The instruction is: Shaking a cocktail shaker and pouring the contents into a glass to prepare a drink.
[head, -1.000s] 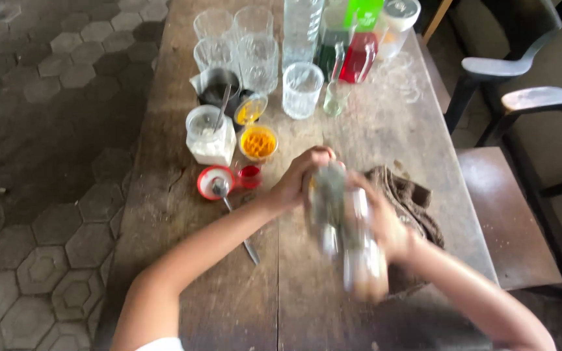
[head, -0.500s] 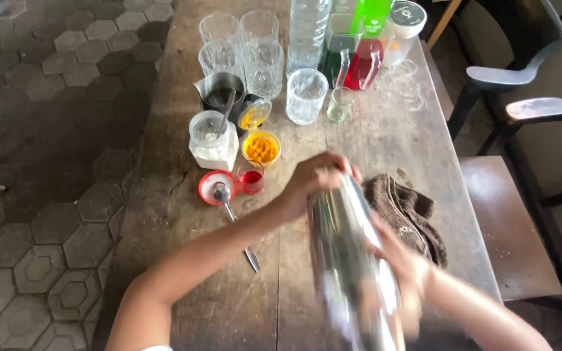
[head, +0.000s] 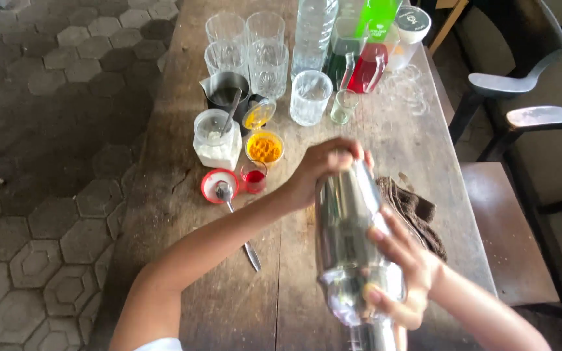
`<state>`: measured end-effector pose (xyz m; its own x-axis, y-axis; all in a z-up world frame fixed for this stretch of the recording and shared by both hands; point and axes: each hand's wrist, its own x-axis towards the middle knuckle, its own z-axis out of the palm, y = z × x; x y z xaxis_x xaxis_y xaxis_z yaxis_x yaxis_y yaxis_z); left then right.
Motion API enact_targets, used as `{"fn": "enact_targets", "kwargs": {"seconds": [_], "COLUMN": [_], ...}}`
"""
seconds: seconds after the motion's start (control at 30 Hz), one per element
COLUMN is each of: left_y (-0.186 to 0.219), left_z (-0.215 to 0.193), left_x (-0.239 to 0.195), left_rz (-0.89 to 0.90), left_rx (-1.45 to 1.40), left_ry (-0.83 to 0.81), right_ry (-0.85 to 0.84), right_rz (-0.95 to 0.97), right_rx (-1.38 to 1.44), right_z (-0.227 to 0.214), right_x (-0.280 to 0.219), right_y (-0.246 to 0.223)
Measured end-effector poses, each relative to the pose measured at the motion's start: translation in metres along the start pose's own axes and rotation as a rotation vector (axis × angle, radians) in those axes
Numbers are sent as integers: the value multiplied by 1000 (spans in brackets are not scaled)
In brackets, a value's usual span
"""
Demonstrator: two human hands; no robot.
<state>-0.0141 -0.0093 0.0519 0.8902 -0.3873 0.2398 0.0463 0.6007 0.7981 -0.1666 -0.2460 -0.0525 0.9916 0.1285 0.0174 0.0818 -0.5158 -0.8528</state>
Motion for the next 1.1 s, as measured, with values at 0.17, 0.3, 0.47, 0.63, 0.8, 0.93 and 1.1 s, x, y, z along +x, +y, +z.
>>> {"fn": "enact_targets", "kwargs": {"seconds": [0.17,0.3,0.47,0.63,0.8,0.93,1.1], "left_y": [-75,13,3,-35,8,-25,27], "left_z": [-62,-20,-27,-54,0,-13,18], "left_x": [11,-14,-2,8,-12,-23,-47], "left_rz": [-279,90,-204,-81,-51,-94,-77], "left_rx": [-214,-85,-176,-132,-48,-53,26], "left_ry": [191,-326,-31,-83,38,105,100], "right_ry": [-54,-58,-90,16,-19,-15,212], "right_rz": [83,94,43,-646,-620,-451,-1677], "right_rx": [-11,-14,597,-201,93,223,-357], "right_z": [16,4,-5,-19,-18,0,-8], "right_x": [30,37,108,-3,64,81,40], "right_y": [-3,4,-128,-77,-26,-3,-76]}}
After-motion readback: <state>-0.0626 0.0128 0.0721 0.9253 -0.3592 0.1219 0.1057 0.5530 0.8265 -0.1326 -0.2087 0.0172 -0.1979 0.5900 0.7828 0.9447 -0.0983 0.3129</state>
